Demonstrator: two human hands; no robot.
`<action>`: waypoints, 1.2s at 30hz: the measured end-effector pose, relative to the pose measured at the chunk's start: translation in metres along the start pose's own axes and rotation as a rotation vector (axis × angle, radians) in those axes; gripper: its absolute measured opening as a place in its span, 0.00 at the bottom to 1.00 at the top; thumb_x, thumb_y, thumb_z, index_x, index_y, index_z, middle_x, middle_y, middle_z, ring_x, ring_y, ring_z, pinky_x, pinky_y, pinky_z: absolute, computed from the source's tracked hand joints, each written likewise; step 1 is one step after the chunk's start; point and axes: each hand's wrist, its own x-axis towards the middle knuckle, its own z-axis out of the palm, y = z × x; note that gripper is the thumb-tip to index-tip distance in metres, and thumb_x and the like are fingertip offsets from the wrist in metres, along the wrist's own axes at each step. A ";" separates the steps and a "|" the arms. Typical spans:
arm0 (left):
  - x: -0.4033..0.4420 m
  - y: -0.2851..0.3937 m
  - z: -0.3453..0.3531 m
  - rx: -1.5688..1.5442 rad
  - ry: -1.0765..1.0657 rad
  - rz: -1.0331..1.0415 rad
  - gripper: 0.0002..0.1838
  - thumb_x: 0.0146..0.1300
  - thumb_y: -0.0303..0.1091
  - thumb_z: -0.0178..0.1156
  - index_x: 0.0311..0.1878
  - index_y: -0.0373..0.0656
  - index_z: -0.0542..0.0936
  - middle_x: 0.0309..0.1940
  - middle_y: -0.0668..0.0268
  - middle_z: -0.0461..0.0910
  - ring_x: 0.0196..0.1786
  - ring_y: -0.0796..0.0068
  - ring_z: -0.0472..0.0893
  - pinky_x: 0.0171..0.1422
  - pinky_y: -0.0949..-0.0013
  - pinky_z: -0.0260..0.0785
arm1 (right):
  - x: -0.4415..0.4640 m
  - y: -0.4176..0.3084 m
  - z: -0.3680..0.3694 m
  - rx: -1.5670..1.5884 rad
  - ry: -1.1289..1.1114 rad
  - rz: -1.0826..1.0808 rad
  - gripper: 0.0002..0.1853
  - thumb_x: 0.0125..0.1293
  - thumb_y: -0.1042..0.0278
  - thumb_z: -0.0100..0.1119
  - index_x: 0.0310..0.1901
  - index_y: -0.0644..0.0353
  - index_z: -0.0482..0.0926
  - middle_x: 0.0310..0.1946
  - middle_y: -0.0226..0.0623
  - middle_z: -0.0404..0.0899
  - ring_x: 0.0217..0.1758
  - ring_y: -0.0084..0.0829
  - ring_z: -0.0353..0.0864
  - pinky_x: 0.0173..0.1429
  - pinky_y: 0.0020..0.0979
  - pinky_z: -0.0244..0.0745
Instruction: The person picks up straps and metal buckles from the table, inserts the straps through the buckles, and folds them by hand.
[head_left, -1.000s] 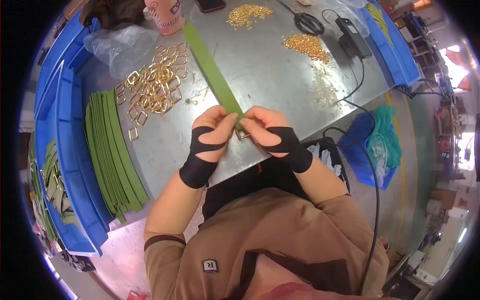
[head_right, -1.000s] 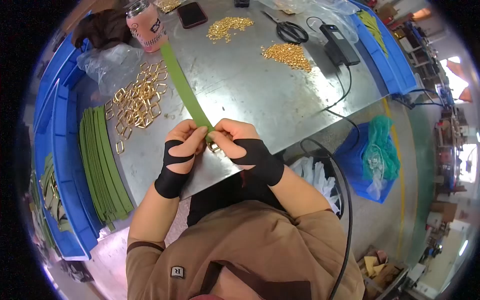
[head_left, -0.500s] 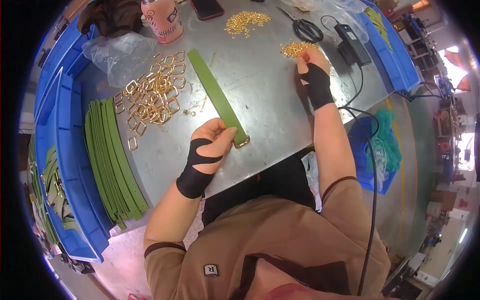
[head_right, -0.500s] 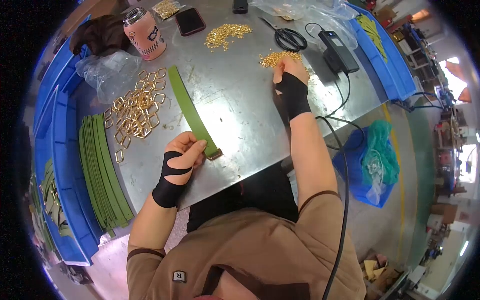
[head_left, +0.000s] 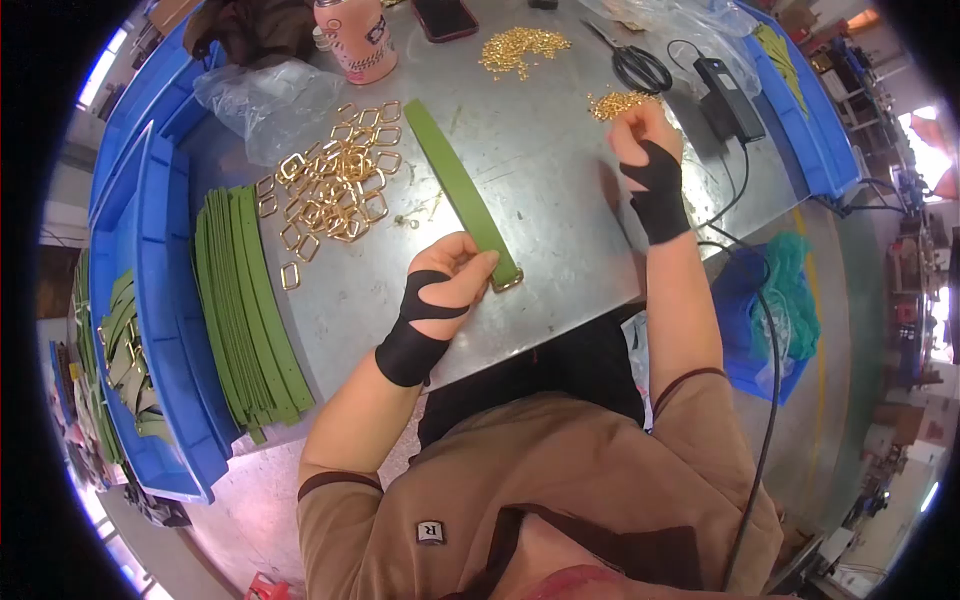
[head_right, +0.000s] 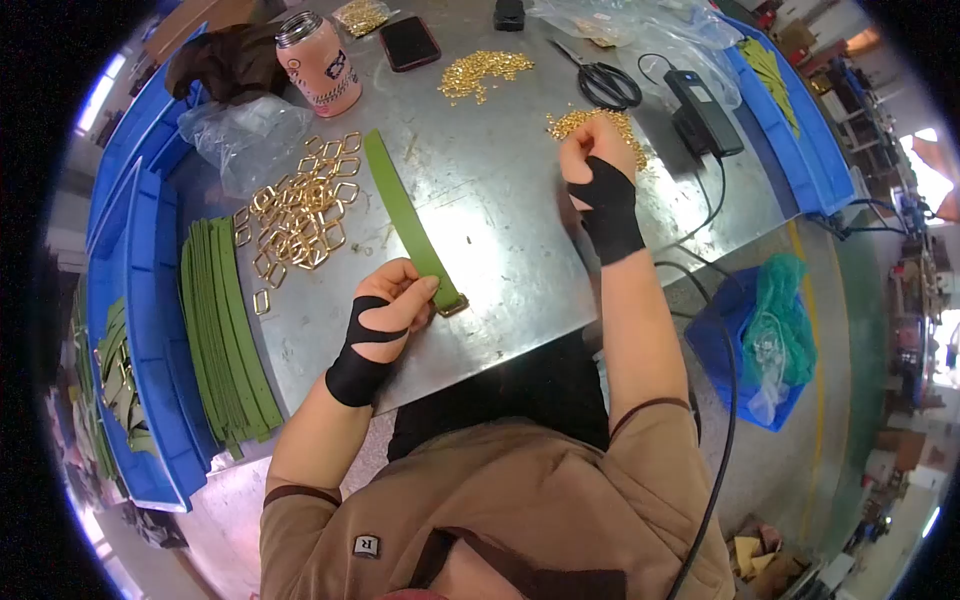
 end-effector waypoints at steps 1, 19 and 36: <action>0.001 -0.001 0.000 -0.004 -0.011 0.001 0.03 0.68 0.27 0.60 0.38 0.38 0.80 0.26 0.72 0.79 0.25 0.88 0.70 0.29 0.80 0.58 | -0.009 -0.017 -0.003 0.299 -0.091 0.225 0.04 0.66 0.71 0.55 0.38 0.61 0.75 0.31 0.37 0.79 0.30 0.29 0.80 0.36 0.29 0.74; 0.001 -0.007 0.008 0.016 0.017 0.070 0.07 0.67 0.30 0.61 0.37 0.35 0.79 0.27 0.69 0.81 0.27 0.86 0.74 0.31 0.78 0.63 | -0.142 -0.108 -0.001 0.819 -0.541 0.604 0.06 0.68 0.80 0.58 0.46 0.66 0.79 0.39 0.40 0.82 0.39 0.27 0.82 0.45 0.27 0.77; -0.005 -0.017 0.014 0.029 0.026 0.128 0.06 0.69 0.29 0.59 0.38 0.38 0.81 0.24 0.73 0.76 0.25 0.87 0.70 0.29 0.80 0.59 | -0.151 -0.095 0.024 0.708 -0.418 0.373 0.06 0.65 0.82 0.60 0.42 0.64 0.78 0.43 0.31 0.77 0.41 0.19 0.75 0.49 0.21 0.70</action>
